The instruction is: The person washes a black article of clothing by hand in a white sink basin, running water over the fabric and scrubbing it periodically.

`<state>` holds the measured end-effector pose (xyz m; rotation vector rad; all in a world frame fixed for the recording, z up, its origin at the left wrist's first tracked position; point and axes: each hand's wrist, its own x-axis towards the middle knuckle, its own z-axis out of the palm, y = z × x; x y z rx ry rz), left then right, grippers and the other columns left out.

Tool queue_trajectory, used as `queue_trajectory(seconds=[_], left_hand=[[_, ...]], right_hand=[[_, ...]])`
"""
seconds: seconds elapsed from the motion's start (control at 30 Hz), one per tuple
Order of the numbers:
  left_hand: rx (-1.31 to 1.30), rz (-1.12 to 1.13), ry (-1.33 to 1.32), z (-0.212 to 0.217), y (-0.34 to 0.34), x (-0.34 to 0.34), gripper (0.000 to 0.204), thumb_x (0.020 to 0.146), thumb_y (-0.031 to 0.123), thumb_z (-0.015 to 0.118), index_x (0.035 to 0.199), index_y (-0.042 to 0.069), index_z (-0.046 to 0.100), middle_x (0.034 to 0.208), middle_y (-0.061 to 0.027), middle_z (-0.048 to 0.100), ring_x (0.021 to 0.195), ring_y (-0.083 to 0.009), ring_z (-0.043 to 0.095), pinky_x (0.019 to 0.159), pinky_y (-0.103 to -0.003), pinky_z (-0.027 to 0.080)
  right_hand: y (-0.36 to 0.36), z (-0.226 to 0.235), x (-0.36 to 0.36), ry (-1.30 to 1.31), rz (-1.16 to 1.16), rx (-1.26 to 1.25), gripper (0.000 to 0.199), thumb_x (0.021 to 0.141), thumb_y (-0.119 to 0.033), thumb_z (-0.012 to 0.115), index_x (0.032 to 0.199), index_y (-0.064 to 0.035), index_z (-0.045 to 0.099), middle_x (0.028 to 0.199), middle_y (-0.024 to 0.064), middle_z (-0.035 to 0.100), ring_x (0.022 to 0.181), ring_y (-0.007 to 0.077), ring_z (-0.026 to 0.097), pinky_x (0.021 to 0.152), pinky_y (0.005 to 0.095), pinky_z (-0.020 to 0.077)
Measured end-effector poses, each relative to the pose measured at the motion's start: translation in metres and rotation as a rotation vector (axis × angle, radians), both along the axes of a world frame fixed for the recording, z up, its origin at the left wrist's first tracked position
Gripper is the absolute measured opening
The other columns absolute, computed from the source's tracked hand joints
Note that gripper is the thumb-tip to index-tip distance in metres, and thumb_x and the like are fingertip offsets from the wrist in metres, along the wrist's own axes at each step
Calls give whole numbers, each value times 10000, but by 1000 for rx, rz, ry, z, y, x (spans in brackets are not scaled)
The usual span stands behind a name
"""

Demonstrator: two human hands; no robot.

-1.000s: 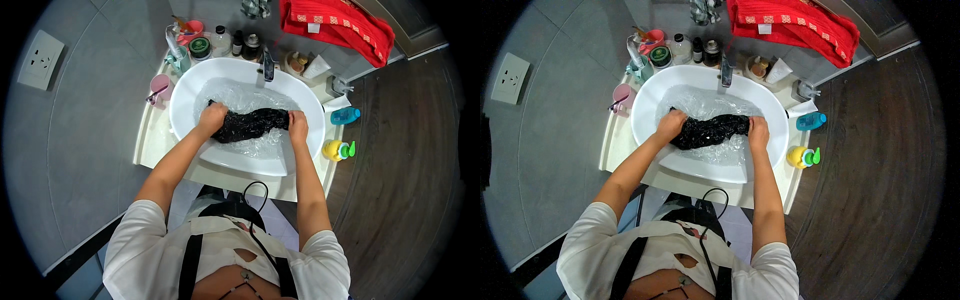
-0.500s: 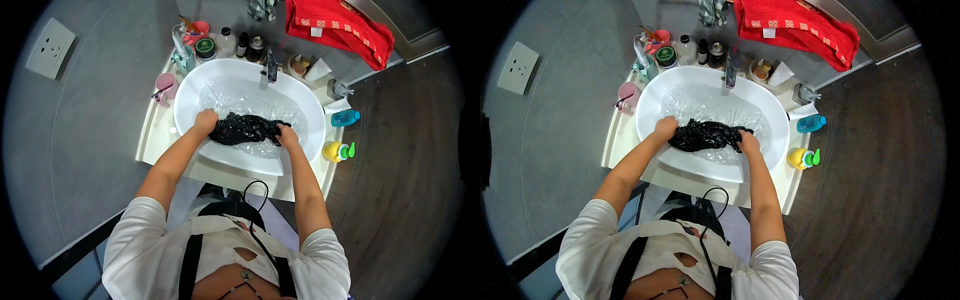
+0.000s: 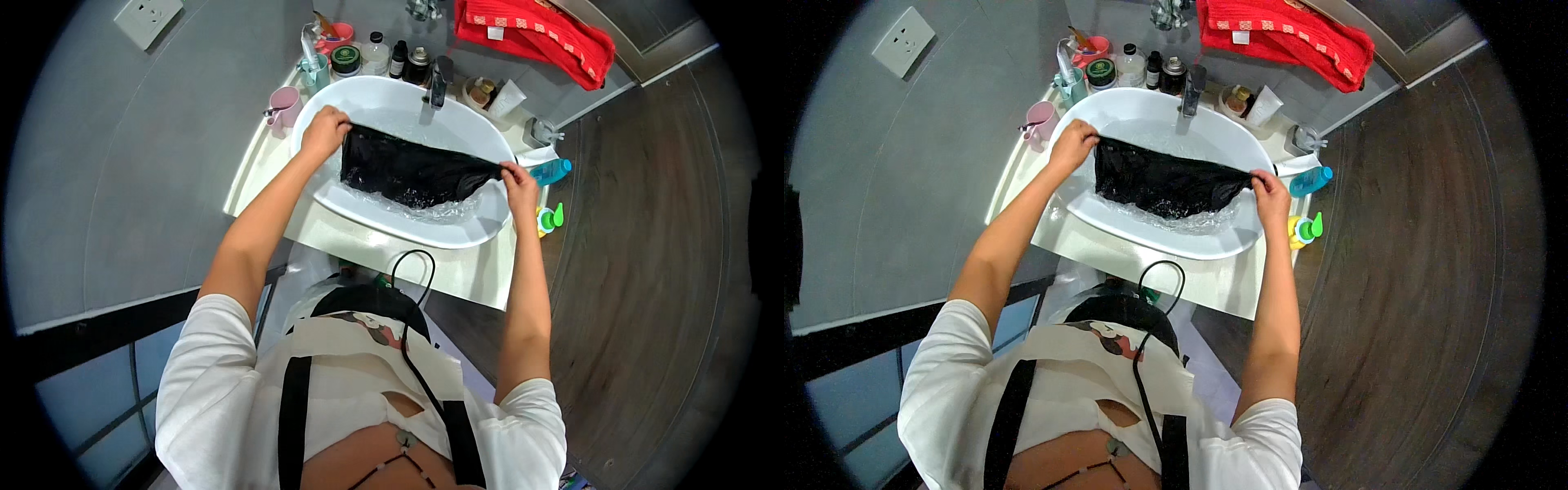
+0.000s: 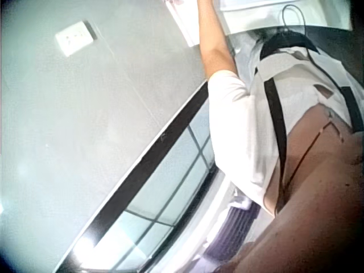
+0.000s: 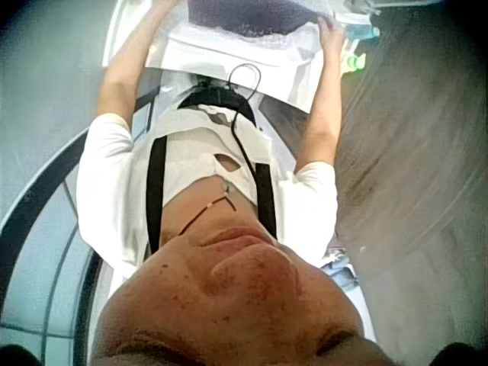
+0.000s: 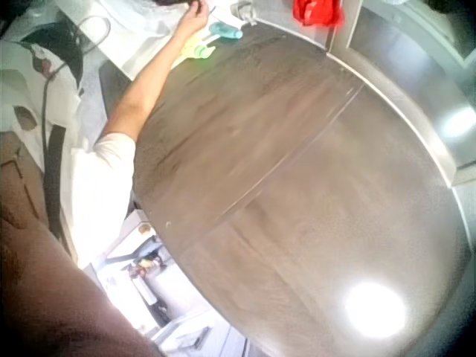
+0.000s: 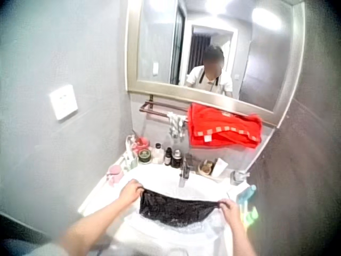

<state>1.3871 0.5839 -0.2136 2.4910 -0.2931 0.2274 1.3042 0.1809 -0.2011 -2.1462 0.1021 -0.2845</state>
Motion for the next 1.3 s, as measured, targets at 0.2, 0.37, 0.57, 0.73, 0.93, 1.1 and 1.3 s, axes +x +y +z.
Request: queue_trajectory(seconds=[0.2,0.37,0.57,0.73,0.93,1.1,1.3], left_hand=[[-300,20,-81,76,-10,21,173,748,166,574,866,51,626,833,-128,608,798,-292,579,713,-339,443],[-114,-14,-326,122,-10,32,175,743,150,597,895,74,640,841,-109,613,776,-265,586,711,-322,455],[137,-198,-245,64,-8,27,118,678,104,608,783,67,648,801,-154,535,816,-317,536,719,-388,438],[333,-311,-28,-14,6,-9,110,689,78,576,773,79,647,822,-144,517,848,-308,528,713,-388,459],[478,-468,73,-66,20,-36,138,736,194,569,768,89,653,861,-115,539,862,-280,523,686,-380,457],[450,-370,260,-44,13,-27,295,792,326,532,728,62,647,790,-108,573,878,-280,531,716,-384,438],[265,-226,340,-70,8,-12,244,740,194,617,936,51,585,982,-144,518,938,-308,521,777,-400,459]], right_hand=[[-2,66,27,-298,-52,27,154,776,-98,610,921,-62,645,743,13,607,664,65,522,615,214,428],[0,104,29,-353,-47,184,201,788,-97,605,983,-62,641,814,-11,605,703,58,525,635,187,421],[-19,17,36,-109,81,253,209,806,-75,585,1008,-32,616,863,-11,603,785,58,527,715,207,423],[13,-54,0,130,7,-116,364,725,-13,622,1066,-135,591,791,34,605,738,111,555,661,242,456],[54,-88,-46,389,119,-301,296,734,-2,601,1005,-121,615,789,53,616,696,137,562,664,263,467],[48,-109,-48,392,-115,-85,221,782,-21,556,994,-57,607,795,42,622,707,116,563,662,245,460],[46,-143,-33,327,-232,-61,235,807,-25,515,1023,-79,589,882,98,625,766,176,595,718,265,464]])
